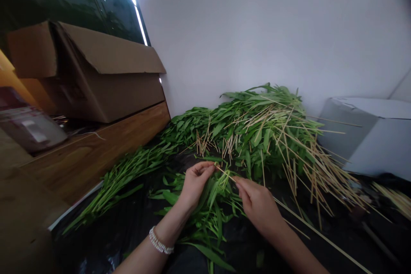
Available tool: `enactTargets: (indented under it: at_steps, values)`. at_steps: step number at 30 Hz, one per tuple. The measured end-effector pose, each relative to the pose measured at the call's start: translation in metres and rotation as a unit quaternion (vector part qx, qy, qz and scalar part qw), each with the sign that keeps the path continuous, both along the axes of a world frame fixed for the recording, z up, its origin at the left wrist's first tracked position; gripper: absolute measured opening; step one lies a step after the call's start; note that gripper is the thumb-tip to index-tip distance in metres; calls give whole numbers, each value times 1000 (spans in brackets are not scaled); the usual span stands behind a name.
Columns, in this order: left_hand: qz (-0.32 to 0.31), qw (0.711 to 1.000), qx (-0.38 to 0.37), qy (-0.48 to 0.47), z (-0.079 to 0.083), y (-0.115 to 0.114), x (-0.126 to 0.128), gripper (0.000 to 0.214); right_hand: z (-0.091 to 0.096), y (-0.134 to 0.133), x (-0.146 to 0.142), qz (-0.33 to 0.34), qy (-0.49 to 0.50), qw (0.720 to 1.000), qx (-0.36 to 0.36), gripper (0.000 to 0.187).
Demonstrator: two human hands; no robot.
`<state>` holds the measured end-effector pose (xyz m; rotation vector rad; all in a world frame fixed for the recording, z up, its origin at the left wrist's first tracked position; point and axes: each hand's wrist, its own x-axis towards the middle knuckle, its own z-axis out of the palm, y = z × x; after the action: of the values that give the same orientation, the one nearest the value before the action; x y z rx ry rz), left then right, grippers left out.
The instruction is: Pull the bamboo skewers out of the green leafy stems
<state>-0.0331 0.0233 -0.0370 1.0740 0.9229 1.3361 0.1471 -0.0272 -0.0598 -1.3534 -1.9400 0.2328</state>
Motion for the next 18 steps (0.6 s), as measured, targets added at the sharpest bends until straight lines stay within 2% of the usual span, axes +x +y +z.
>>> enactTargets:
  at_steps: [7, 18]
  values:
    - [8, 1000, -3, -5, 0, 0, 0, 28, 0, -1, -1, 7, 4, 1000, 20, 37]
    - [28, 999, 4, 23, 0, 0, 1, 31, -1, -1, -2, 8, 5, 1000, 10, 35]
